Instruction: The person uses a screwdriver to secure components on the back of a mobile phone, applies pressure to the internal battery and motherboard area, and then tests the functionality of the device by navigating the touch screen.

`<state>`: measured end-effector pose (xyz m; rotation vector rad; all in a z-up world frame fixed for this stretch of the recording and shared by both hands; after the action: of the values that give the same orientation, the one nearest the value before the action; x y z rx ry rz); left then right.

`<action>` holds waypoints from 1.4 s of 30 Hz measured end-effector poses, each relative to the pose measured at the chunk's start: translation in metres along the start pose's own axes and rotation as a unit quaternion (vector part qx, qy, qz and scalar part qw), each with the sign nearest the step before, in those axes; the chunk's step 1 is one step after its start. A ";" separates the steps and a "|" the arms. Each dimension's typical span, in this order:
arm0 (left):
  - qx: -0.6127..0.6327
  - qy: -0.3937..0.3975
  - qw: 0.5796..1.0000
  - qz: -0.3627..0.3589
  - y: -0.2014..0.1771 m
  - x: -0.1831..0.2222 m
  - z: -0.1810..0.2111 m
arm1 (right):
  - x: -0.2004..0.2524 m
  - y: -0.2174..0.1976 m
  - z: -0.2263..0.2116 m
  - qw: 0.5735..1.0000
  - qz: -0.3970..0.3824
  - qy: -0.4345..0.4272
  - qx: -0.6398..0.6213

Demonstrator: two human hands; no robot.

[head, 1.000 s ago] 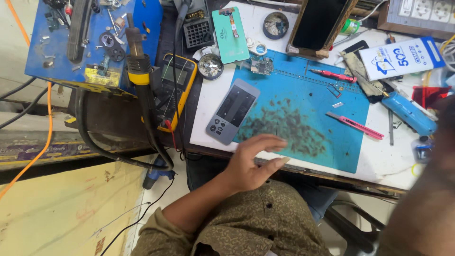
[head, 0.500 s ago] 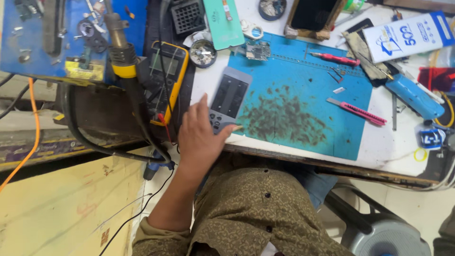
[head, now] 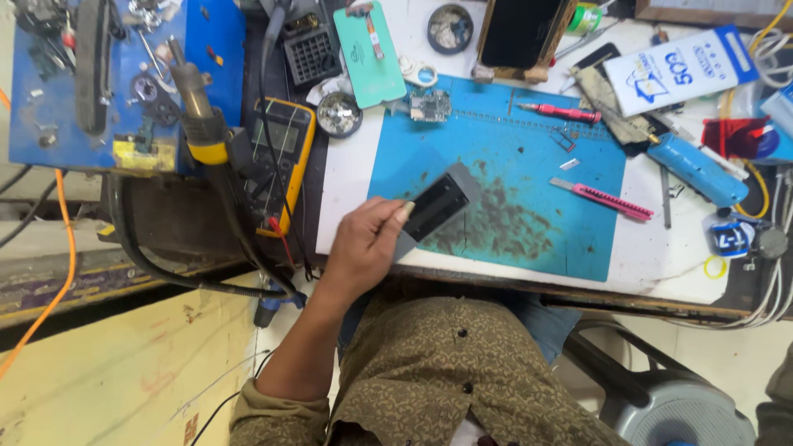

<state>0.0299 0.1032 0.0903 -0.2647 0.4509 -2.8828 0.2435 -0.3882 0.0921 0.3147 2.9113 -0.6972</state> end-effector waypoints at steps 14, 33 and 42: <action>-0.111 0.033 0.990 -0.083 0.016 -0.057 0.033 | 0.034 0.102 -0.110 0.968 -0.187 -0.149 0.069; -0.289 0.189 0.936 0.074 0.039 -0.042 0.026 | 0.084 0.163 -0.117 0.955 -0.067 -0.270 0.098; -0.302 0.206 0.928 0.067 0.046 -0.040 0.018 | 0.020 0.267 -0.127 0.931 0.067 -0.346 0.092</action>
<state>0.0804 0.0643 0.0865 0.2838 1.3713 -2.5743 0.2757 -0.0934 0.0859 0.2233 2.1436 -0.8485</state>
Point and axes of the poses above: each hand's wrist, its own x-axis away from the middle knuckle, its own y-axis out of the palm, z = x × y, the point moved 7 cm from there along -x, towards the middle knuckle, and after that the axes turned 11 degrees about -y, right-handed, at the moved point
